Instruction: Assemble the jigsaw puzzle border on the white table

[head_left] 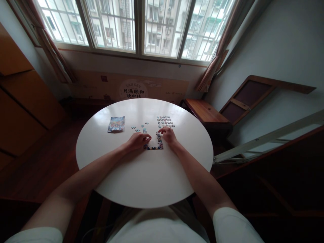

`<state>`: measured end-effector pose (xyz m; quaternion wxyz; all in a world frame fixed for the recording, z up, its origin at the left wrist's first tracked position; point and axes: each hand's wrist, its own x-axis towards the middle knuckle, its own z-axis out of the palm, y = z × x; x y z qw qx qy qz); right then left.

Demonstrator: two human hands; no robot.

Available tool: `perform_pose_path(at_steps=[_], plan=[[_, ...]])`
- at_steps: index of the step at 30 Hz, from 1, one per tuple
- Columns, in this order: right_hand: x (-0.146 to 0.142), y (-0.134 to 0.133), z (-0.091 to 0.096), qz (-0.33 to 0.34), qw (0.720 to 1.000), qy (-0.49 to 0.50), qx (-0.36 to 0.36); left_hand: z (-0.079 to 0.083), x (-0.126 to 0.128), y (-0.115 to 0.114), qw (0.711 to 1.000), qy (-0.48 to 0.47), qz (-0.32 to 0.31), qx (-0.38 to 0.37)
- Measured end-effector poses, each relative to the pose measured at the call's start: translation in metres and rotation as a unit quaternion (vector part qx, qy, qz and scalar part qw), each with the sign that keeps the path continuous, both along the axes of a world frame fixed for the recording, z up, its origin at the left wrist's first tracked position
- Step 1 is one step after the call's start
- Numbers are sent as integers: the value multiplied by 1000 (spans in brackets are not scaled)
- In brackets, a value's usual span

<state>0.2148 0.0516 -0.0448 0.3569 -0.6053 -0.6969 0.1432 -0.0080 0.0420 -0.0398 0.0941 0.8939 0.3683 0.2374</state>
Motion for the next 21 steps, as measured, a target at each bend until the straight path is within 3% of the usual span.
perform_pose_path(at_steps=[6, 13, 21], plan=[[1, 2, 0, -29, 996, 79, 10, -3, -1, 2, 1000, -3, -3, 3], [2, -2, 6, -84, 996, 39, -2, -2, -1, 1, 1000, -5, -6, 6], [-2, -7, 11, -84, 994, -26, -65, -3, -1, 1, 1000, -5, -4, 2]])
